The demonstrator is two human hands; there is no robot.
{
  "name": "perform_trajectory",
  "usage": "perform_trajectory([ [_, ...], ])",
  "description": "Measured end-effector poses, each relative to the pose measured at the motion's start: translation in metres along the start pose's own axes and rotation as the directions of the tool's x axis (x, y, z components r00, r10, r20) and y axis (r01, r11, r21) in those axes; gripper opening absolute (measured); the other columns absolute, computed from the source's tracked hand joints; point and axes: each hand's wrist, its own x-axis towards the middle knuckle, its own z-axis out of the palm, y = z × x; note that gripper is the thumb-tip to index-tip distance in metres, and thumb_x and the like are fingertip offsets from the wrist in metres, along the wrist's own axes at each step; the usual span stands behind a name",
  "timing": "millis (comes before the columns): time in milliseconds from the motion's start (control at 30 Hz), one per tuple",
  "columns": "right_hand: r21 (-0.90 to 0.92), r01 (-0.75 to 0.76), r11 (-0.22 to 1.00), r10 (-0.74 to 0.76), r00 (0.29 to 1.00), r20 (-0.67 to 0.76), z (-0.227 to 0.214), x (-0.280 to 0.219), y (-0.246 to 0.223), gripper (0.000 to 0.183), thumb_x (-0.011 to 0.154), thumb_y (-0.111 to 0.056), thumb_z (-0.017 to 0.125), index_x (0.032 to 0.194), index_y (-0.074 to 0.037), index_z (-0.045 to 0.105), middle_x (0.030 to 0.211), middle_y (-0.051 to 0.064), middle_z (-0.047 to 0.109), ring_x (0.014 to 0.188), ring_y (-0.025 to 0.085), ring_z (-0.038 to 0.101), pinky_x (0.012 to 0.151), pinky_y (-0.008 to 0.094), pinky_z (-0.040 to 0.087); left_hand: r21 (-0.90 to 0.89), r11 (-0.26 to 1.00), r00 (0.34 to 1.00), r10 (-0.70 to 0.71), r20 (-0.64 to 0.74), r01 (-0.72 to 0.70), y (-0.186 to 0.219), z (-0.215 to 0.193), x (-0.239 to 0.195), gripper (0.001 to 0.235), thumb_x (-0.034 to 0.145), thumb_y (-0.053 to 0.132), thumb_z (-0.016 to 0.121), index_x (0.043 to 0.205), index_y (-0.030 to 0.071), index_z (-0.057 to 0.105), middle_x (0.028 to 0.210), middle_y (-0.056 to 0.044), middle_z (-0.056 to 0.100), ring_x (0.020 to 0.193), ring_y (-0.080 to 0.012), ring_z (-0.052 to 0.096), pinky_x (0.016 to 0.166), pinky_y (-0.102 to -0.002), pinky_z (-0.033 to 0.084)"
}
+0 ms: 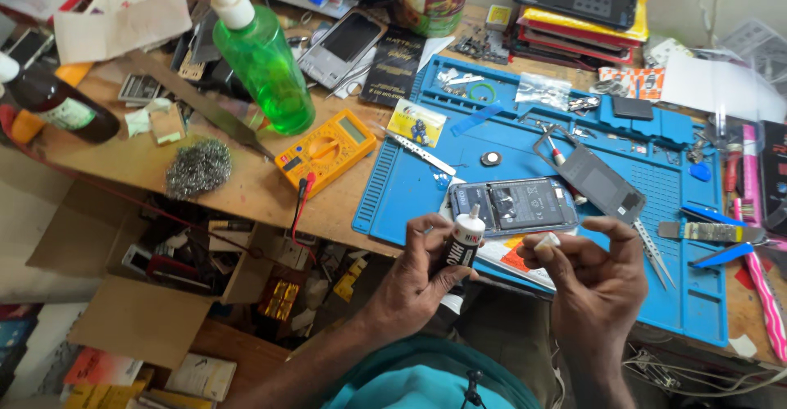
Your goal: The person works on a disassembled smartphone, using a screwdriver to manipulate internal components and applying adhesive from a tube along the device's frame. The person handles the phone body, battery, and back cover, then places the back cover onto the phone.
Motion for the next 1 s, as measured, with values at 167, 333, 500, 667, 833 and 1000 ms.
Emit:
perform_trajectory([
  [167, 0.069, 0.036, 0.997, -0.041, 0.996, 0.082, -0.003, 0.026, 0.007, 0.021, 0.098, 0.008, 0.07, 0.117, 0.004, 0.065, 0.101, 0.017, 0.073, 0.097, 0.022, 0.074, 0.091, 0.036, 0.064, 0.415, 0.907, 0.997, 0.072, 0.012, -0.071, 0.026, -0.017, 0.026, 0.048, 0.099, 0.007, 0.068, 0.14, 0.002, 0.043, 0.118, -0.015, 0.069, 0.111, -0.0247, 0.068, 0.097, -0.037, 0.053],
  [333, 0.066, 0.072, 0.995, -0.079, 0.99, 0.119, 0.006, 0.064, 0.009, 0.033, 0.089, 0.006, 0.072, 0.122, 0.004, 0.068, 0.104, 0.015, 0.074, 0.097, 0.018, 0.073, 0.091, 0.032, 0.061, 0.522, 0.825, 0.976, 0.184, 0.113, -0.216, 0.034, -0.025, 0.068, 0.039, 0.098, 0.011, 0.067, 0.133, 0.002, 0.053, 0.113, -0.013, 0.071, 0.107, -0.0257, 0.071, 0.092, -0.037, 0.056],
  [500, 0.11, 0.205, 0.973, -0.214, 0.974, 0.073, 0.018, 0.117, 0.003, 0.019, 0.102, -0.003, 0.072, 0.118, 0.007, 0.073, 0.104, 0.013, 0.071, 0.09, 0.015, 0.067, 0.079, 0.027, 0.055, 0.555, 0.746, 0.93, 0.3, 0.213, -0.368, 0.041, -0.026, 0.126, 0.032, 0.104, 0.02, 0.066, 0.129, 0.003, 0.055, 0.106, -0.013, 0.069, 0.096, -0.0269, 0.07, 0.085, -0.039, 0.057],
  [667, 0.22, 0.151, 0.964, -0.165, 0.985, 0.047, 0.03, 0.147, 0.0, 0.018, 0.098, -0.006, 0.071, 0.113, 0.003, 0.073, 0.1, 0.014, 0.077, 0.089, 0.016, 0.074, 0.08, 0.028, 0.06, 0.582, 0.766, 0.961, 0.195, 0.195, -0.273, 0.039, -0.018, 0.157, 0.038, 0.104, 0.033, 0.06, 0.128, 0.005, 0.053, 0.092, -0.01, 0.067, 0.08, -0.0196, 0.074, 0.069, -0.036, 0.059],
  [833, 0.331, 0.06, 0.942, -0.081, 0.996, 0.048, 0.038, 0.144, 0.008, 0.018, 0.097, -0.01, 0.071, 0.111, 0.002, 0.072, 0.099, 0.015, 0.078, 0.089, 0.022, 0.078, 0.08, 0.034, 0.065, 0.552, 0.804, 0.973, 0.145, 0.181, -0.223, 0.026, -0.017, 0.161, 0.042, 0.104, 0.038, 0.057, 0.129, 0.006, 0.053, 0.091, -0.01, 0.067, 0.077, -0.0177, 0.073, 0.066, -0.034, 0.06],
  [1000, 0.323, 0.054, 0.945, -0.078, 0.995, 0.061, 0.041, 0.144, 0.008, 0.021, 0.097, -0.011, 0.071, 0.113, 0.003, 0.072, 0.102, 0.017, 0.077, 0.091, 0.023, 0.078, 0.083, 0.035, 0.066, 0.539, 0.816, 0.975, 0.134, 0.177, -0.21, 0.024, -0.02, 0.161, 0.043, 0.104, 0.039, 0.056, 0.129, 0.005, 0.052, 0.095, -0.009, 0.068, 0.082, -0.0174, 0.075, 0.068, -0.032, 0.062],
])
